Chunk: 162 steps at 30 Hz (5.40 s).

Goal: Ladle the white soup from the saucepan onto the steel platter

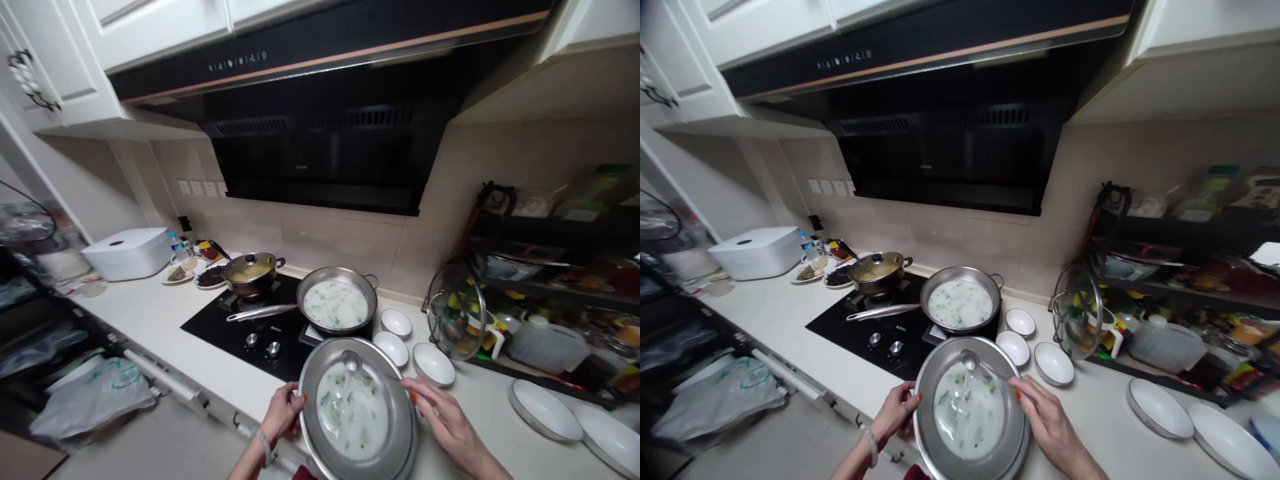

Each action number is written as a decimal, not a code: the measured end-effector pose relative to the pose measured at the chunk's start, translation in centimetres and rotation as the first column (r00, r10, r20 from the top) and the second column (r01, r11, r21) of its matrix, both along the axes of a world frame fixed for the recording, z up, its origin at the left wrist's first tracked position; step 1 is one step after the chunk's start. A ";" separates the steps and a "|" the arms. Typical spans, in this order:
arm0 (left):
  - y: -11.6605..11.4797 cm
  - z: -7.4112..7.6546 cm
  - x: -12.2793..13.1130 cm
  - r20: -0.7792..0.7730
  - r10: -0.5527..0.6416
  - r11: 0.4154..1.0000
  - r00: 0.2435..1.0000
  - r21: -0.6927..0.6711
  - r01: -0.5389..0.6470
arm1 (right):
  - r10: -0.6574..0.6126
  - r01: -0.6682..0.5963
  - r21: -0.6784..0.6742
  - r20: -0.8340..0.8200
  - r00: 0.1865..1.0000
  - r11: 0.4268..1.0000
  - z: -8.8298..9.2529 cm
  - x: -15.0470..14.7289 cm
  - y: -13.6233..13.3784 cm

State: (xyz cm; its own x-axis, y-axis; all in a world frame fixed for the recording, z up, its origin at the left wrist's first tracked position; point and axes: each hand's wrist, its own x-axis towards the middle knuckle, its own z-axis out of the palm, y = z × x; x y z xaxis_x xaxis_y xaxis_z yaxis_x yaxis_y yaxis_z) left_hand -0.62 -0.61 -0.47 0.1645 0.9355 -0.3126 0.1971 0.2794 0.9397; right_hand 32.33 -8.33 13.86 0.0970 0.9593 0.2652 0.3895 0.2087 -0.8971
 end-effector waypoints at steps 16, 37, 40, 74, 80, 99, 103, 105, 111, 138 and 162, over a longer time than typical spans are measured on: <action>0.3 -0.6 0.2 -0.011 -0.009 1.000 1.000 0.006 0.009 | -0.271 0.307 0.013 -0.432 0.860 0.952 0.2 -1.3 10.4; 0.5 -0.6 0.3 -0.027 0.005 1.000 1.000 0.016 -0.004 | -0.293 0.310 -0.042 -0.466 0.835 0.950 -2.4 -1.8 13.2; 0.5 -0.4 0.3 -0.029 0.006 1.000 1.000 0.013 -0.006 | -0.298 0.316 -0.040 -0.461 0.836 0.948 -2.3 -1.7 12.9; 0.6 -1.2 0.1 -0.037 0.003 1.000 0.999 0.021 -0.002 | -0.330 0.361 -0.056 -0.554 0.765 0.931 -1.8 -1.1 11.7; 0.5 -1.0 0.1 -0.034 0.000 1.000 0.999 0.012 0.000 | -0.318 0.348 -0.058 -0.564 0.762 0.936 -0.3 -1.2 10.5; 0.4 -1.2 0.0 -0.033 -0.009 1.000 0.999 0.029 0.010 | -0.321 0.236 -0.246 -0.404 0.857 0.940 -1.6 0.5 1.1; 0.6 -1.4 -0.1 -0.038 -0.023 0.999 0.999 0.029 0.024 | -0.211 0.165 -0.191 -0.250 0.945 0.968 -2.7 0.6 -0.2; 0.6 -1.3 -0.2 -0.038 -0.029 0.999 0.999 0.024 0.030 | -0.126 0.106 -0.135 -0.152 0.980 0.985 -2.7 0.6 -0.8; 0.6 -1.1 -0.3 -0.026 -0.060 0.998 0.998 0.012 0.060 | -0.034 0.034 0.002 -0.011 0.999 0.999 -0.7 0.7 -1.4; 0.3 -1.1 0.5 -0.010 0.002 1.000 1.000 -0.002 -0.002 | -0.221 0.224 0.055 -0.053 0.974 0.973 -3.0 -1.8 13.3; 0.2 -0.7 0.4 -0.028 -0.008 1.000 1.000 0.010 0.009 | -0.334 0.347 -0.071 -0.503 0.797 0.935 -1.1 -2.1 12.1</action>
